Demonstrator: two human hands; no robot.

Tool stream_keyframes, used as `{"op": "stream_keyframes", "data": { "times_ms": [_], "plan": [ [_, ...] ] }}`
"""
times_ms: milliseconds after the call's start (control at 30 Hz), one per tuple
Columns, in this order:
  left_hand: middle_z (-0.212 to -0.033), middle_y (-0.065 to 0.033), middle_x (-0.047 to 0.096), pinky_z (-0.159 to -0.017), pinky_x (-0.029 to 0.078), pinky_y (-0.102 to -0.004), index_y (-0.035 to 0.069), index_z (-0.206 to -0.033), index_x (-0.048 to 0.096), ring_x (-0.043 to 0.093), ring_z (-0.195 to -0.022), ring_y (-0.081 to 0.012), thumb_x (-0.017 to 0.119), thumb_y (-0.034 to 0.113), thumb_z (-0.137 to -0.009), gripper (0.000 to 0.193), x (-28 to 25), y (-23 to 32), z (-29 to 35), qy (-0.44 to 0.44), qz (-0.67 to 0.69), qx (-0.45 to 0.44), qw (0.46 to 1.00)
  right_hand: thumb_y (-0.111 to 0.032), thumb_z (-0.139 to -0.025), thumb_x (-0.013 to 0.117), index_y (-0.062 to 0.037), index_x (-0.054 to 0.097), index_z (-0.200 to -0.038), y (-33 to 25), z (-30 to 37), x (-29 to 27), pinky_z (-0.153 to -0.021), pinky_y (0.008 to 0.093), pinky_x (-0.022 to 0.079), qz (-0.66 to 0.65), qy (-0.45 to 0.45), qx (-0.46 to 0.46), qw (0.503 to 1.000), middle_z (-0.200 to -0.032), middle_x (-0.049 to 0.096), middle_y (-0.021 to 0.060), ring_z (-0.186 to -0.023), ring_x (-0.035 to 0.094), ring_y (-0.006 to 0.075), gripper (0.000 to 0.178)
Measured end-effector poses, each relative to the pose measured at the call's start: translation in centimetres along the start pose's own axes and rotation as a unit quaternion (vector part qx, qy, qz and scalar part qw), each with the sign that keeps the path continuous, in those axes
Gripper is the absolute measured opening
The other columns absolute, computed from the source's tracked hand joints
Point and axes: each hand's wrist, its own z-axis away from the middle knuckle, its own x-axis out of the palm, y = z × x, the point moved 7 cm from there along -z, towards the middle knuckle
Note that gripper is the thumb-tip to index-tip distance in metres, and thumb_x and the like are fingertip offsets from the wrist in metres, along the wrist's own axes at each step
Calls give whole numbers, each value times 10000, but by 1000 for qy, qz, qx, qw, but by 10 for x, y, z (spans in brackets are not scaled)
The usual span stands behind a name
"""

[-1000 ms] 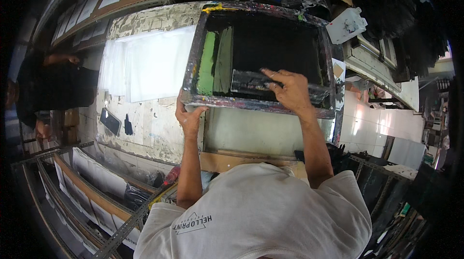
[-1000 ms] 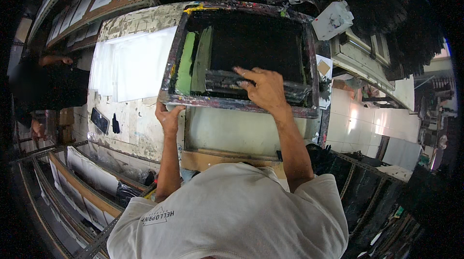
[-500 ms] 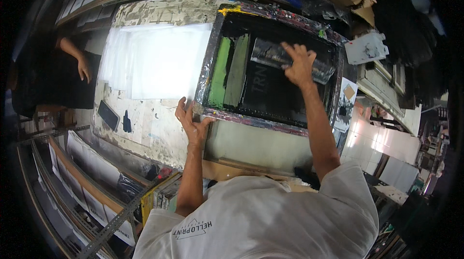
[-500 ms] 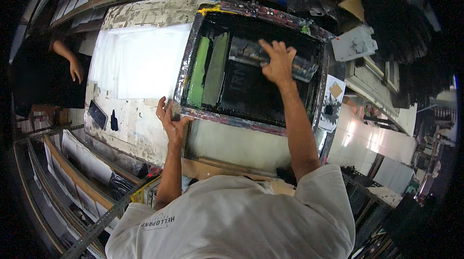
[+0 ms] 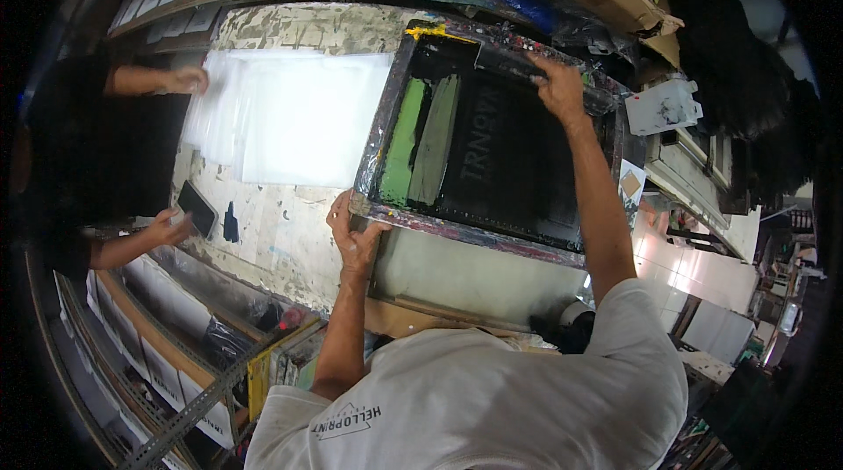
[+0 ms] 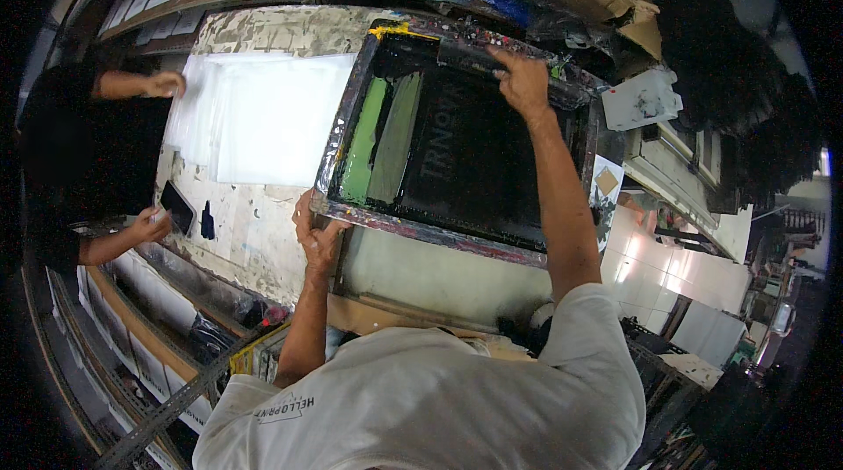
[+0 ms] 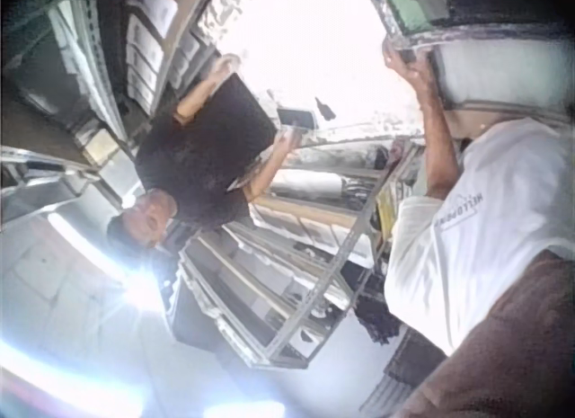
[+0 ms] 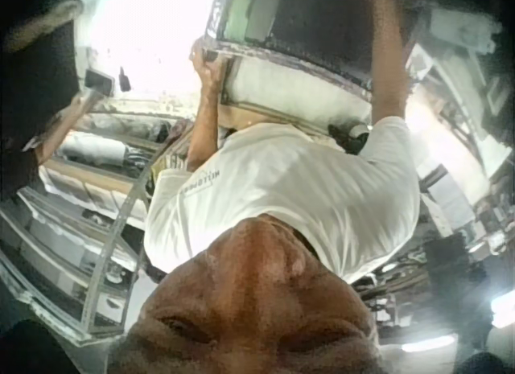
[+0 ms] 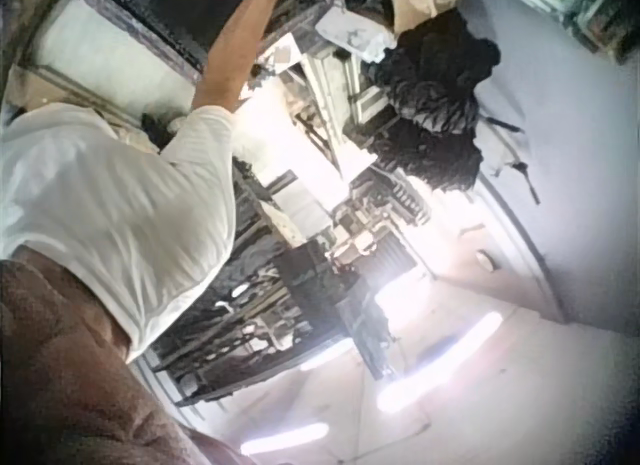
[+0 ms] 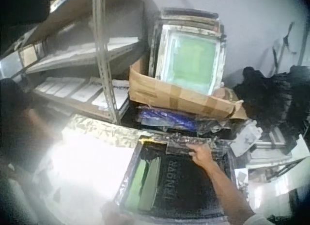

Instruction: The person performs screen printing on plastic sheets, applying ink with a squeegee across a screen and then stacking the finished prints.

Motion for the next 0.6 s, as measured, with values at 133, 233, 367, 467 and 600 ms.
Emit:
{"op": "stream_keyframes", "data": {
  "times_ms": [133, 233, 367, 467, 600],
  "plan": [
    [-1312, -125, 533, -1071, 369, -416, 27, -1375, 551, 450, -1241, -289, 923, 194, -605, 872, 2, -2, 1, -1, 31, -33, 999, -134, -857, 673, -281, 665, -1293, -44, 52, -6, -826, 506, 526, 63, 32, 10, 997, -953, 689, 201, -900, 673, 406, 459],
    [-1266, -102, 539, -1062, 391, -397, 31, -1383, 548, 472, -1215, -268, 897, 111, -623, 840, 1, 8, 1, 25, 90, -43, 995, -127, -865, 651, -288, 651, -1311, -92, 110, -23, -787, 510, 522, 19, -28, 27, 999, -950, 683, 224, -880, 669, 412, 474],
    [-1264, -103, 541, -1058, 411, -379, 17, -1385, 542, 503, -1190, -257, 886, 54, -639, 822, -6, 46, -12, 45, 120, -5, 992, -176, -823, 693, -248, 664, -1301, -163, 168, -80, -731, 475, 506, -3, -22, 15, 1000, -937, 669, 202, -842, 660, 378, 485],
    [-1260, -110, 550, -1066, 400, -379, -8, -1382, 537, 515, -1193, -255, 875, 39, -659, 800, -15, 90, -31, 72, 114, 31, 990, -284, -751, 759, -218, 675, -1290, -196, 182, -125, -708, 451, 497, 10, 7, -9, 1000, -926, 656, 176, -823, 648, 344, 549],
    [-1307, -139, 582, -1064, 373, -357, -24, -1418, 461, 524, -1179, -234, 764, -19, -789, 699, -16, 153, -63, 98, 133, 92, 982, -461, -610, 840, -193, 705, -1239, -205, 145, -179, -680, 442, 491, 81, 133, -69, 985, -911, 653, 151, -793, 632, 316, 696]
  ]
}}
